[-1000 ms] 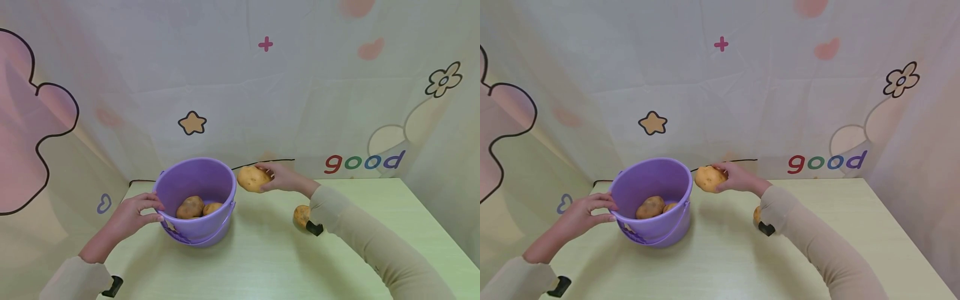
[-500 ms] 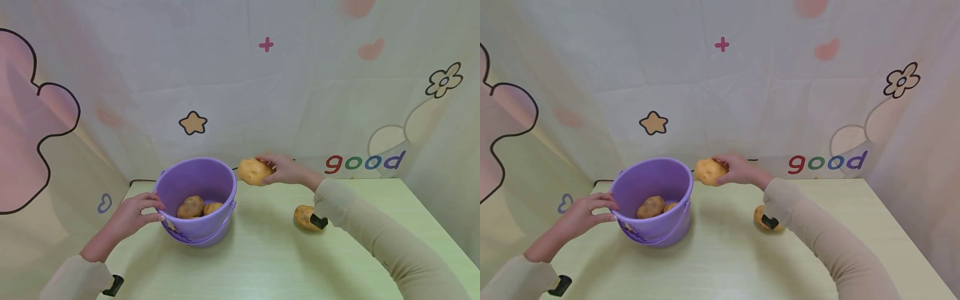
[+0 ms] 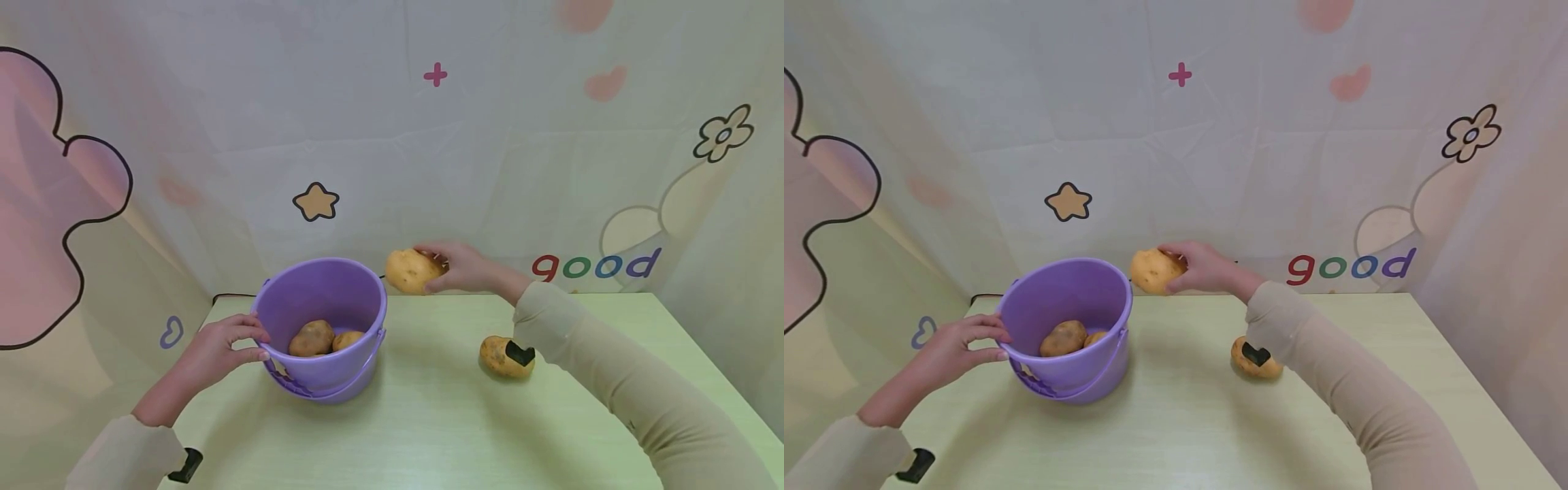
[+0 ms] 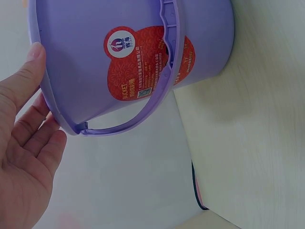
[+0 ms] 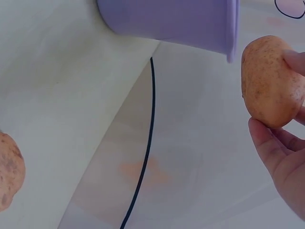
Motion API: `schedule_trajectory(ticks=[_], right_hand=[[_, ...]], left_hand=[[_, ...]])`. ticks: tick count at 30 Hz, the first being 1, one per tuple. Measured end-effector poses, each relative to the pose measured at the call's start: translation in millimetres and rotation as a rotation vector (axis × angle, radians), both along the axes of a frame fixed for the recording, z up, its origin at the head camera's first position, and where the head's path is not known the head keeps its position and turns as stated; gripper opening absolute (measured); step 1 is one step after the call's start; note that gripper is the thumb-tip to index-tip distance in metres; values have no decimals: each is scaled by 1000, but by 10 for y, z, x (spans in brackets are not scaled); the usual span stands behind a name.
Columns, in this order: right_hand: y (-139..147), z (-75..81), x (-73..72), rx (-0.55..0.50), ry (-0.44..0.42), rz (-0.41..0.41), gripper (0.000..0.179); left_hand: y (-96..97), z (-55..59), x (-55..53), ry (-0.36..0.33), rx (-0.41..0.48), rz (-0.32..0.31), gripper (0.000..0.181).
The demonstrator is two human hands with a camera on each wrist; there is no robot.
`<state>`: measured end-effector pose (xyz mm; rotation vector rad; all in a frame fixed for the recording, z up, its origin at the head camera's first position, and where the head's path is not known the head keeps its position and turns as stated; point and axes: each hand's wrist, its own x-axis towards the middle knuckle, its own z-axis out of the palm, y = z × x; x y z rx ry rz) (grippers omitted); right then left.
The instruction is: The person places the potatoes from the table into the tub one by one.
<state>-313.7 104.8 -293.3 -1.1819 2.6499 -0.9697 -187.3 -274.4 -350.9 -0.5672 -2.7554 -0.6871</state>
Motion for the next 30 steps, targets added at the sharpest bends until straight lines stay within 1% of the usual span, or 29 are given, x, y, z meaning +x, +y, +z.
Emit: schedule_trajectory(ticks=[5,9,13,17,21,30], right_hand=[[-65,90,7,-11,-12,17,64],[-119,124,-5,-14,9,37,62],[-166,148,-14,12,34,32,63],[-219,176,-14,38,36,25,64],[-287,180,-25,51,40,30,65],[-454,165,-37,64,50,66,63]], left_hand=[[2,8,0,-12,0,6,17],[5,10,4,-15,3,7,16],[6,9,6,-6,7,6,16],[7,11,5,-6,11,5,16],[6,15,5,-14,13,7,16],[5,-1,4,3,6,5,16]])
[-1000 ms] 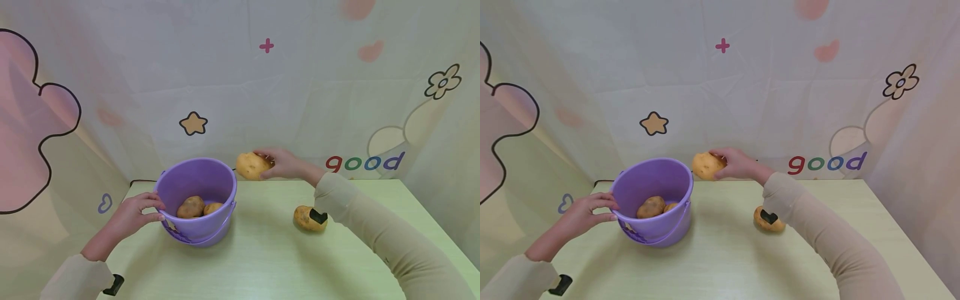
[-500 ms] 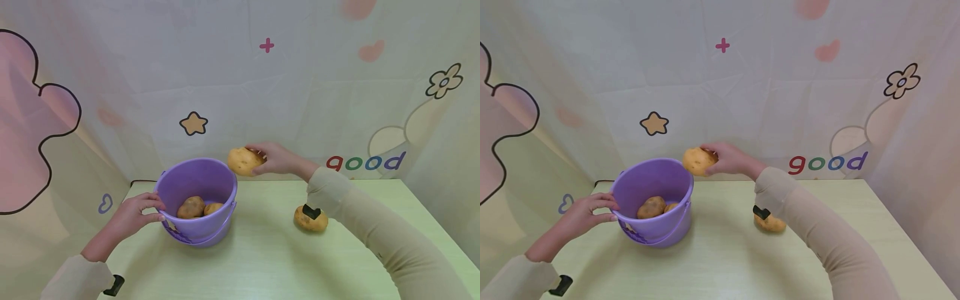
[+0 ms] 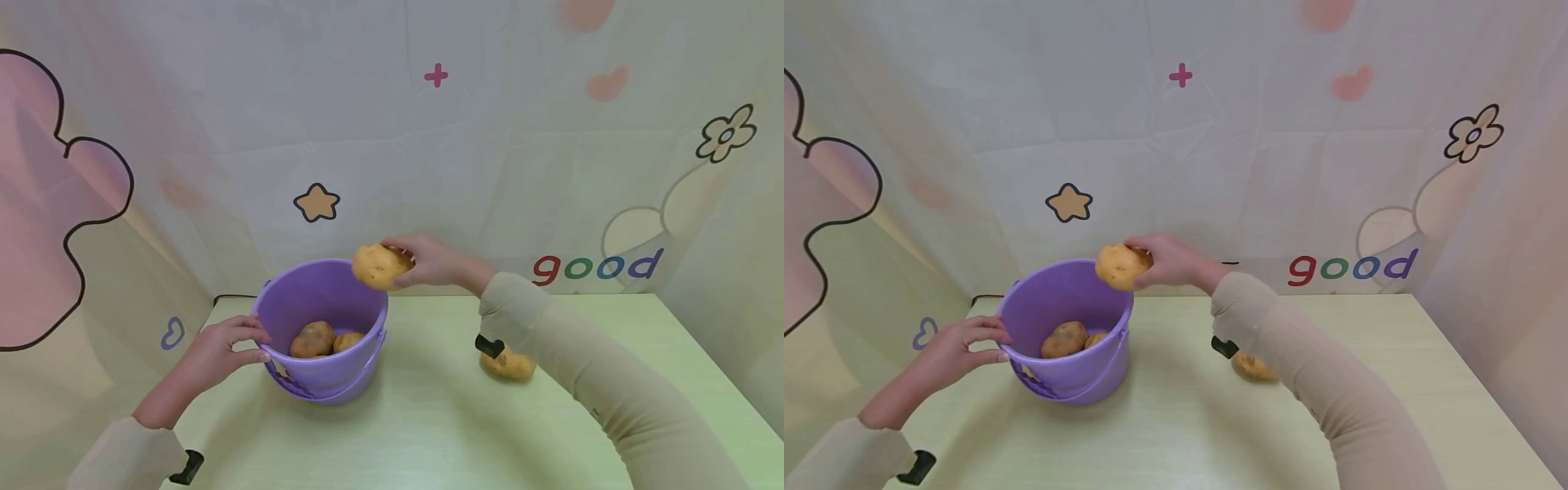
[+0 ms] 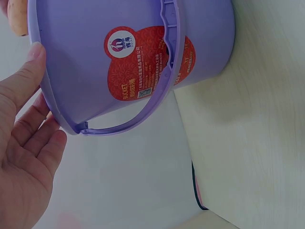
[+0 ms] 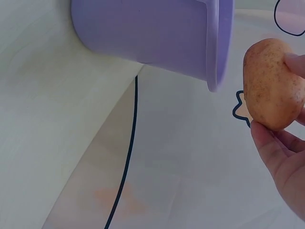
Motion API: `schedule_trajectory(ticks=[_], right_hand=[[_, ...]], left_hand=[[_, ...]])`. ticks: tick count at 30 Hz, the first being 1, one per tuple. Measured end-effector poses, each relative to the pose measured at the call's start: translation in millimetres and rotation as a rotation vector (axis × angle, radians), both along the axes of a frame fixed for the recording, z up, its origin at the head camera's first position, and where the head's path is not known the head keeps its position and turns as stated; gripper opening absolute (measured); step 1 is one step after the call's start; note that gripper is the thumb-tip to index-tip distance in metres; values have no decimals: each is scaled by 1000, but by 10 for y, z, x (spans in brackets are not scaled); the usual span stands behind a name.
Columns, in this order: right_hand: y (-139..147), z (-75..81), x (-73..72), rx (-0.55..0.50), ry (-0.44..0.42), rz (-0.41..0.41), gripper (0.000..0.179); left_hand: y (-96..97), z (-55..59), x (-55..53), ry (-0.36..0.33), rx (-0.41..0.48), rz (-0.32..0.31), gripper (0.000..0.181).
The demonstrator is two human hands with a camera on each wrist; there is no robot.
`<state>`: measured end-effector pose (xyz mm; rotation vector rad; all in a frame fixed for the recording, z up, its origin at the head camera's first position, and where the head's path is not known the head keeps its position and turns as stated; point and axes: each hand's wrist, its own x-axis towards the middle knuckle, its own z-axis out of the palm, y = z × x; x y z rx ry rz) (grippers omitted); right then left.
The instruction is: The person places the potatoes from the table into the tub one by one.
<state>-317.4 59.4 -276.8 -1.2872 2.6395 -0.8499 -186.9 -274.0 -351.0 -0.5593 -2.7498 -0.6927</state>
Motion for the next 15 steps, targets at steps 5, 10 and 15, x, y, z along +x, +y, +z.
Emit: schedule_trajectory(ticks=[5,10,15], right_hand=[[-69,-11,-1,12,-10,-4,64],[-151,-34,-12,39,12,-5,64],[-243,-60,-30,76,21,-11,64]], left_hand=[[0,0,-1,1,2,-1,16],[2,9,5,-1,3,2,15],[-2,6,6,-3,3,6,15]])
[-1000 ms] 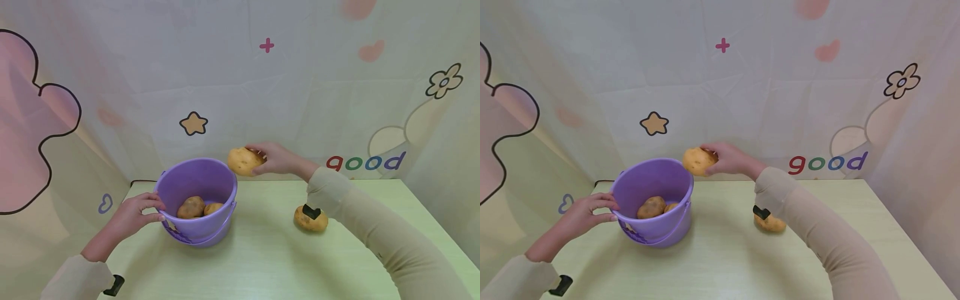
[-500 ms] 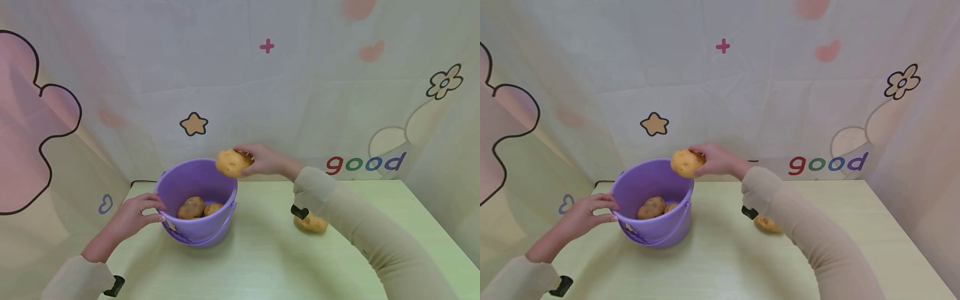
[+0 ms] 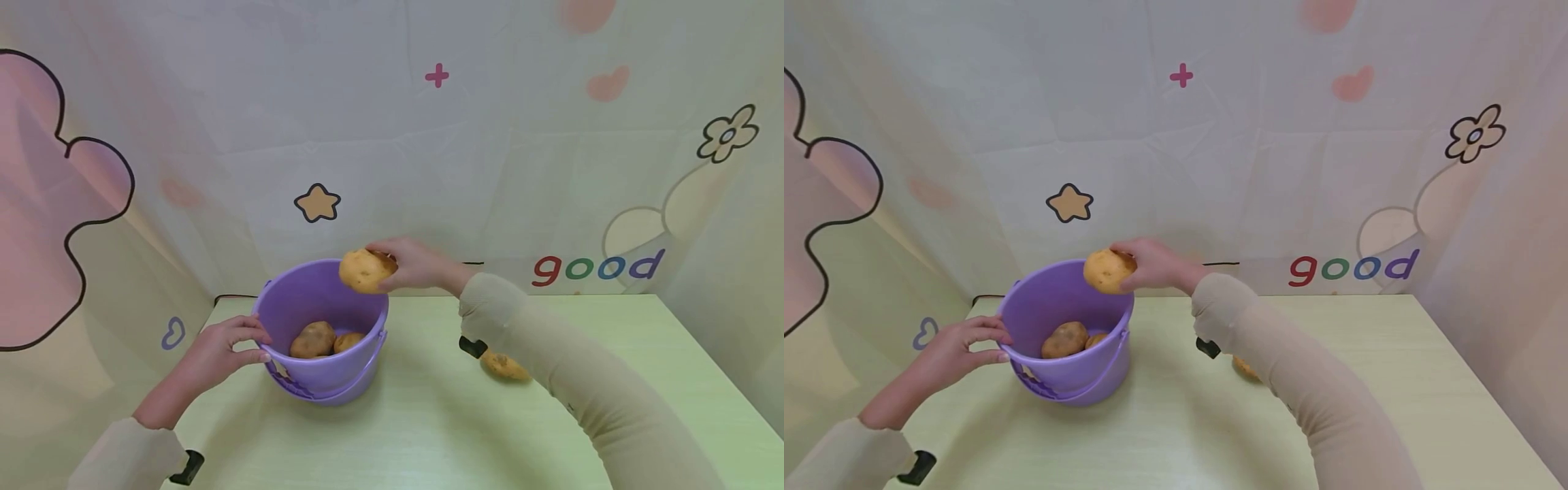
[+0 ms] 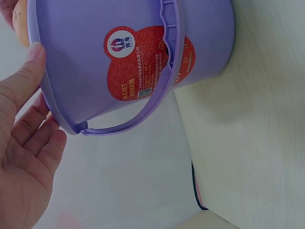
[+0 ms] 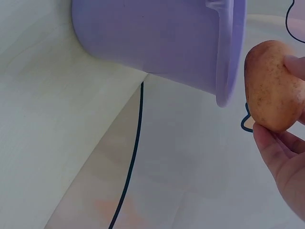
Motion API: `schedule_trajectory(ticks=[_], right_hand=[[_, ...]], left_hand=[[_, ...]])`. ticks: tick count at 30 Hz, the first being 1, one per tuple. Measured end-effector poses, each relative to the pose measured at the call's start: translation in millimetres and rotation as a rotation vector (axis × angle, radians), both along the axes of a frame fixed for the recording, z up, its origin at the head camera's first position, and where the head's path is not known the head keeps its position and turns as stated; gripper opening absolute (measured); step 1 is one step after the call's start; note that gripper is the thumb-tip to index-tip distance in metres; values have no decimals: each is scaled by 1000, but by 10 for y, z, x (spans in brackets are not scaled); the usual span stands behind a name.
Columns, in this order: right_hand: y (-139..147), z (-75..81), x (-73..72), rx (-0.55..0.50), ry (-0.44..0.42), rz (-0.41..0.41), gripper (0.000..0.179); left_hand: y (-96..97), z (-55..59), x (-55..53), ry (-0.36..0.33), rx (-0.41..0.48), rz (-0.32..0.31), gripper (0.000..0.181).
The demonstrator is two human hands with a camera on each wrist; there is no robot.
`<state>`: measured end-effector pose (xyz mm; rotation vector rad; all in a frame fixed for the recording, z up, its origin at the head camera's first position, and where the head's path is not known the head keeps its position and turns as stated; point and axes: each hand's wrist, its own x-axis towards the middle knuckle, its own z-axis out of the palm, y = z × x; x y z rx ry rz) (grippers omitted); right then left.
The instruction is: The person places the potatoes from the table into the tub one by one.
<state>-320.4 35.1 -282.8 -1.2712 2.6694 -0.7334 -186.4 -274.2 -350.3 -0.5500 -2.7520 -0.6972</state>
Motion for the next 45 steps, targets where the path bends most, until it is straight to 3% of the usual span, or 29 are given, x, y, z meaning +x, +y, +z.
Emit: schedule_trajectory(ticks=[25,33,45], right_hand=[[-315,-135,-68,57,-31,-49,70],[-371,-200,-101,61,-30,-73,69],[-458,-285,-103,60,-1,-78,64]], left_hand=[[-24,-14,-33,-12,-13,2,15],[-19,-16,-23,13,-7,-7,16],[-25,-32,-23,-35,3,3,17]])
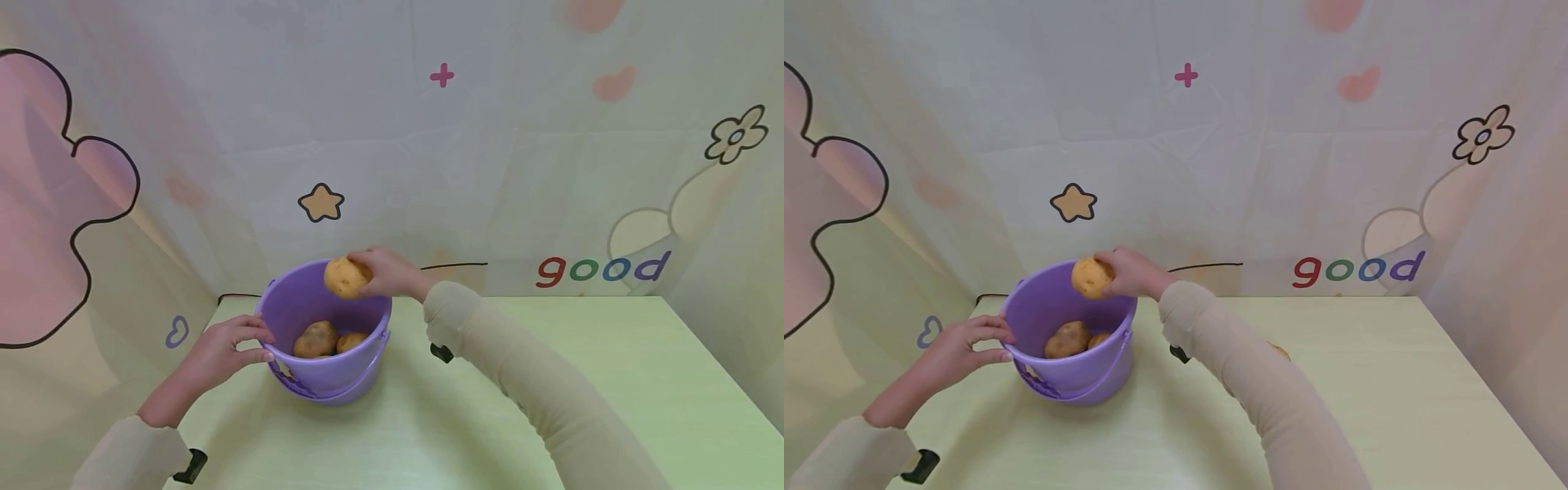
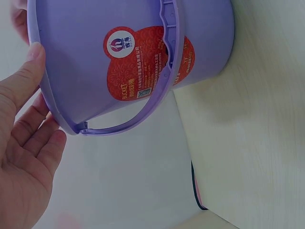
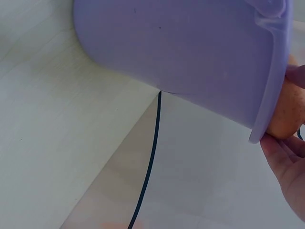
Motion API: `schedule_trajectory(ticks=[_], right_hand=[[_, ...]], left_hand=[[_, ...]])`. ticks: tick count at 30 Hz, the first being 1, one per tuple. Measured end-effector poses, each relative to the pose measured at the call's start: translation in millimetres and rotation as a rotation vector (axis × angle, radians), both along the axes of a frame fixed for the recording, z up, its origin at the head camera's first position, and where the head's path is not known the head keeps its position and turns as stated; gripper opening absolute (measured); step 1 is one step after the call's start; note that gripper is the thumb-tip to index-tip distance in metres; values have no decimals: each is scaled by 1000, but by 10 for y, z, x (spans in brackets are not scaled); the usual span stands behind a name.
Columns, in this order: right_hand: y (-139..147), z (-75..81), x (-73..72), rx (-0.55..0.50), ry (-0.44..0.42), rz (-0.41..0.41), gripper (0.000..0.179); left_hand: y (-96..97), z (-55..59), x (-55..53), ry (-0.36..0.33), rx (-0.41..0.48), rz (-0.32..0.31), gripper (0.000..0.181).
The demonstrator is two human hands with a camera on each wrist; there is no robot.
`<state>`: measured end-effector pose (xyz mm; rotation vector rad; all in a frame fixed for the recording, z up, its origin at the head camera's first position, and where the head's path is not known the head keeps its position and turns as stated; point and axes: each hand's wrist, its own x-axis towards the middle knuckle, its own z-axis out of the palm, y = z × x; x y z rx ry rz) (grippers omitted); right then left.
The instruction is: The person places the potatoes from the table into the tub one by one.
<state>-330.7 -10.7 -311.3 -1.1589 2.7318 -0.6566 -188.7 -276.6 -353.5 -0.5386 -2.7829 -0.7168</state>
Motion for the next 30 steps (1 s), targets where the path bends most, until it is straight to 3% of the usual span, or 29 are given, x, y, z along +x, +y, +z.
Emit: schedule_trajectory(ticks=[18,30], right_hand=[[-125,-14,4,40,30,-28,65],[-128,-40,-7,72,96,-12,53]], left_hand=[[7,2,0,0,0,1,17],[-1,-17,-12,25,-10,-7,18]])
